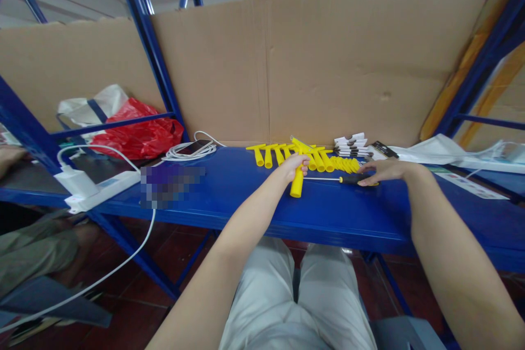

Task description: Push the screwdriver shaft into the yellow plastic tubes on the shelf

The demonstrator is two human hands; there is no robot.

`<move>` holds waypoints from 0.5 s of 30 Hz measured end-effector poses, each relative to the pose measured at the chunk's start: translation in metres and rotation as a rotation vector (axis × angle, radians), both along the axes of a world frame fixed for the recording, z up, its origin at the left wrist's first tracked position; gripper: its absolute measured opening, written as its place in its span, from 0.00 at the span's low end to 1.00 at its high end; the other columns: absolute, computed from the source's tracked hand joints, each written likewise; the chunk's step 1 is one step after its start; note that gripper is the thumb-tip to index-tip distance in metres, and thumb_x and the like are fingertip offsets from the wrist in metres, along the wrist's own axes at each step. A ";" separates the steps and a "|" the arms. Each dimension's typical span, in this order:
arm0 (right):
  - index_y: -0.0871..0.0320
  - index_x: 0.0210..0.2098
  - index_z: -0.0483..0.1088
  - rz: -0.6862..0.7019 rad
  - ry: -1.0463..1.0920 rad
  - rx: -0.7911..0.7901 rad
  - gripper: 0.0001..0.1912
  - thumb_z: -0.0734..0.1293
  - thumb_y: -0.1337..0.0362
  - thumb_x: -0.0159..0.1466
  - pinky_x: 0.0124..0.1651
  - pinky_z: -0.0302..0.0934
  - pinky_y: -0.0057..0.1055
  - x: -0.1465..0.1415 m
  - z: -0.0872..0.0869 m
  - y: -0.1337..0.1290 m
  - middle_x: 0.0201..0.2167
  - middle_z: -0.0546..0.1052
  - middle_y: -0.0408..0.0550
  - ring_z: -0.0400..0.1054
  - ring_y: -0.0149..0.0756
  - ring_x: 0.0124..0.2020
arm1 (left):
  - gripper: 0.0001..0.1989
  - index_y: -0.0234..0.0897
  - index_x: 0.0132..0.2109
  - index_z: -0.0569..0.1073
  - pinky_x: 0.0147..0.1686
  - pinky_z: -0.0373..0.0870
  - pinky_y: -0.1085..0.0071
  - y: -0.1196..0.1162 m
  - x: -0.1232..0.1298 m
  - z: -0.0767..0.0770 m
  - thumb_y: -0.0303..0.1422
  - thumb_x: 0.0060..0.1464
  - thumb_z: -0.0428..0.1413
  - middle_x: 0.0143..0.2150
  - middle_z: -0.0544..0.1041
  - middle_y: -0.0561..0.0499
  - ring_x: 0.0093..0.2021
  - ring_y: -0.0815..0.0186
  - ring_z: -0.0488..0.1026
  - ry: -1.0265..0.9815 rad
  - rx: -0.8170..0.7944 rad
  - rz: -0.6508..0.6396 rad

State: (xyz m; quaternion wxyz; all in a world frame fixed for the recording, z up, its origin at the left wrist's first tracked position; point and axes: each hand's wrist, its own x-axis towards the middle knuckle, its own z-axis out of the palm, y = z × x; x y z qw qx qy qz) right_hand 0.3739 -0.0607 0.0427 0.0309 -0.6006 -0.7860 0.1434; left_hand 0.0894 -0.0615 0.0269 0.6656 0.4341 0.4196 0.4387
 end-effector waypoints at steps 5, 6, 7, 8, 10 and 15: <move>0.55 0.40 0.81 -0.016 -0.015 -0.021 0.35 0.74 0.39 0.39 0.55 0.66 0.47 -0.008 -0.005 0.003 0.48 0.80 0.56 0.72 0.60 0.52 | 0.13 0.40 0.32 0.57 0.17 0.47 0.81 0.004 -0.001 -0.004 0.18 0.58 0.47 0.17 0.57 0.64 0.13 0.78 0.52 0.007 -0.001 0.034; 0.54 0.38 0.81 -0.019 0.002 -0.013 0.34 0.75 0.39 0.39 0.53 0.66 0.46 -0.009 -0.005 0.003 0.47 0.81 0.56 0.73 0.59 0.51 | 0.13 0.40 0.32 0.58 0.17 0.47 0.82 0.004 -0.001 -0.004 0.17 0.59 0.47 0.17 0.57 0.64 0.13 0.78 0.52 0.006 0.000 0.038; 0.54 0.37 0.81 -0.020 0.024 0.002 0.33 0.75 0.40 0.39 0.52 0.67 0.46 -0.010 -0.005 0.003 0.45 0.81 0.55 0.73 0.58 0.49 | 0.13 0.40 0.32 0.58 0.17 0.47 0.82 0.004 -0.001 -0.004 0.17 0.58 0.47 0.17 0.57 0.64 0.13 0.78 0.52 0.005 -0.001 0.043; 0.54 0.36 0.80 -0.021 0.055 0.024 0.32 0.75 0.40 0.38 0.51 0.67 0.45 -0.009 -0.004 0.002 0.43 0.81 0.53 0.73 0.57 0.48 | 0.13 0.40 0.32 0.58 0.17 0.47 0.82 0.004 -0.001 -0.004 0.17 0.57 0.48 0.17 0.57 0.64 0.13 0.78 0.52 0.005 -0.002 0.045; 0.53 0.35 0.80 -0.032 0.153 0.082 0.30 0.76 0.41 0.39 0.48 0.67 0.42 -0.008 0.000 -0.002 0.39 0.81 0.51 0.73 0.53 0.46 | 0.13 0.39 0.31 0.58 0.17 0.48 0.82 0.004 -0.002 -0.003 0.17 0.56 0.49 0.17 0.56 0.64 0.13 0.78 0.51 0.007 -0.003 0.045; 0.56 0.40 0.78 -0.208 0.580 0.137 0.29 0.79 0.46 0.45 0.27 0.61 0.31 -0.011 0.009 -0.018 0.25 0.76 0.47 0.70 0.38 0.28 | 0.14 0.39 0.30 0.58 0.16 0.48 0.81 0.004 -0.002 -0.002 0.16 0.57 0.47 0.17 0.56 0.63 0.12 0.78 0.51 0.003 0.008 0.049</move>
